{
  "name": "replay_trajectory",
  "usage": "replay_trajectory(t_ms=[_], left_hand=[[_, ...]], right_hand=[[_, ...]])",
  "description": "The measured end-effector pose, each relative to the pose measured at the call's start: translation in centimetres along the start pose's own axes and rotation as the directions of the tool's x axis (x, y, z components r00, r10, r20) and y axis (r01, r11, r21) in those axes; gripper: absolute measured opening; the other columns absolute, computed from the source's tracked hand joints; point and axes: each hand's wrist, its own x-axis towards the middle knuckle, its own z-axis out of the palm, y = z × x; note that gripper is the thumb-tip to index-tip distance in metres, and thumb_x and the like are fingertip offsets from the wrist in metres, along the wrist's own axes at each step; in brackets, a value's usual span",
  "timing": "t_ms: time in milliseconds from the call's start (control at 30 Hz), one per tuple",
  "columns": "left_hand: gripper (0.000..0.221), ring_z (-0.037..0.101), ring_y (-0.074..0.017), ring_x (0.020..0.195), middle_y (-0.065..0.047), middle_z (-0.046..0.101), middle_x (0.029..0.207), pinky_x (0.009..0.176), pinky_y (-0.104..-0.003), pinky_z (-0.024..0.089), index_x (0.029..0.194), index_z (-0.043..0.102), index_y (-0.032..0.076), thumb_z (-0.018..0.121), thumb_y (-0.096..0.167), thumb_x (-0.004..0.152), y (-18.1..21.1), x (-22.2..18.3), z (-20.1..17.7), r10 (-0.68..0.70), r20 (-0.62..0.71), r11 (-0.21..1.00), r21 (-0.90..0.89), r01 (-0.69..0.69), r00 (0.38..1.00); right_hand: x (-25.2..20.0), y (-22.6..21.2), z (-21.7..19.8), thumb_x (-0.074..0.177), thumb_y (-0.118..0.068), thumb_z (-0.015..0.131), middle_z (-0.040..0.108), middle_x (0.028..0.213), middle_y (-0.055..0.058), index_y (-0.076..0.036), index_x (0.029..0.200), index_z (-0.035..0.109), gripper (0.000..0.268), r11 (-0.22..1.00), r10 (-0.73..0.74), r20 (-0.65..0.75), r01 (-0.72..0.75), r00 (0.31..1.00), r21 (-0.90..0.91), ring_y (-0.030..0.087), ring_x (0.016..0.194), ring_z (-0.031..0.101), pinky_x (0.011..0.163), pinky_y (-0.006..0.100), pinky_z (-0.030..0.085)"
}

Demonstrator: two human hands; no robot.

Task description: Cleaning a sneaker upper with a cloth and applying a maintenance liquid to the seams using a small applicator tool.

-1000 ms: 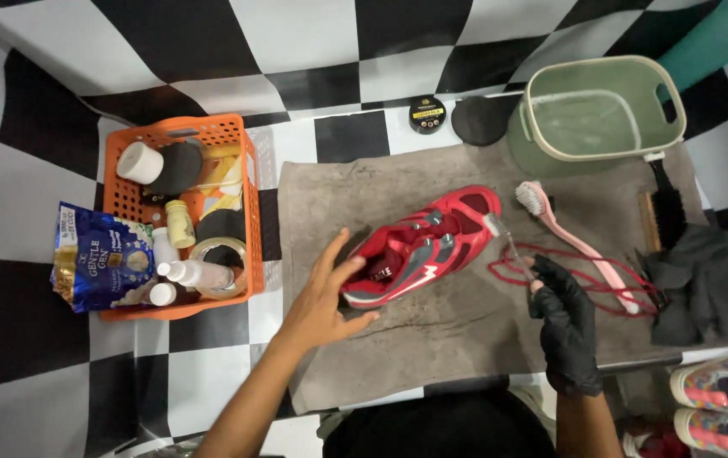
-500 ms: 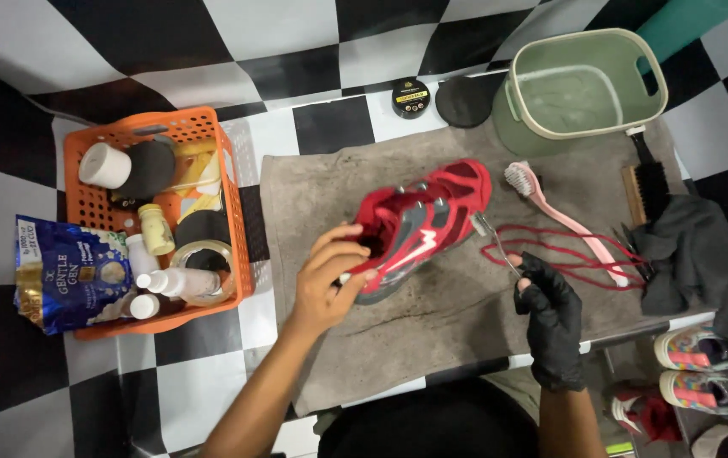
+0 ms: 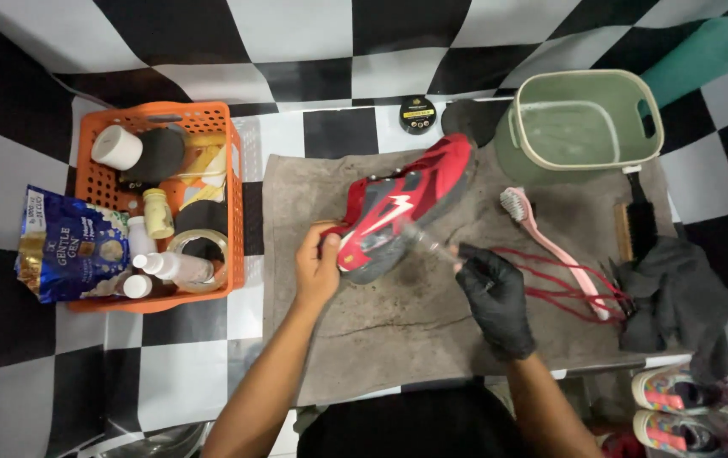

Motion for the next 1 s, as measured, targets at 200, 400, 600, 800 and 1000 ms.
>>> replay_trajectory(t_ms=[200,400,600,800,1000], left_hand=[[0.022,0.069,-0.0363,0.098,-0.016,0.070,0.098,0.092,-0.045,0.050,0.101,0.067,0.002,0.053,0.018,0.106,1.0,0.4,0.2,0.060,-0.001,0.993,0.098,-0.059,0.998],[0.025,0.069,-0.0328,0.097,-0.017,0.070,0.098,0.092,-0.043,0.049,0.103,0.067,0.002,0.050,0.019,0.107,0.8,0.5,0.1,0.038,-0.014,0.997,0.070,-0.037,0.999],[0.024,0.070,-0.0320,0.097,-0.017,0.071,0.099,0.091,-0.042,0.050,0.103,0.068,0.002,0.051,0.018,0.107,0.8,0.5,0.1,0.016,-0.026,0.996,0.093,-0.014,1.000],[0.033,0.068,-0.0296,0.098,-0.017,0.071,0.100,0.091,-0.042,0.049,0.104,0.067,0.001,0.047,0.027,0.108,0.8,0.5,-0.1,0.027,0.002,1.000,0.016,-0.027,1.000],[0.035,0.069,-0.0286,0.101,-0.017,0.070,0.102,0.093,-0.041,0.049,0.104,0.067,0.001,0.048,0.030,0.107,1.0,0.5,-0.3,0.042,0.017,0.999,-0.016,-0.042,0.999]], right_hand=[[-0.7,1.0,1.8,0.071,0.008,0.084,0.079,0.085,0.014,-0.004,0.104,0.081,0.035,0.989,-0.147,0.152,0.148,0.977,0.009,0.023,0.087,0.077,0.078,0.038,0.062],[-1.8,4.6,2.5,0.083,0.007,0.078,0.079,0.098,0.024,0.007,0.107,0.073,0.025,0.987,-0.139,-0.026,0.141,0.990,0.081,0.029,0.099,0.075,0.082,0.042,0.062],[-1.7,3.8,2.4,0.085,0.002,0.077,0.077,0.099,0.026,0.008,0.104,0.073,0.020,0.979,-0.205,-0.024,0.205,0.979,0.009,0.036,0.104,0.074,0.081,0.045,0.062],[-1.9,4.6,2.7,0.090,0.005,0.071,0.078,0.102,0.021,0.007,0.105,0.072,0.015,0.983,-0.163,-0.094,0.170,0.982,0.072,0.022,0.105,0.069,0.087,0.039,0.060],[-1.1,3.1,2.3,0.094,0.001,0.071,0.070,0.075,0.008,0.002,0.110,0.074,0.016,0.983,-0.184,-0.136,0.184,0.973,-0.013,0.010,0.070,0.055,0.063,0.030,0.054]])
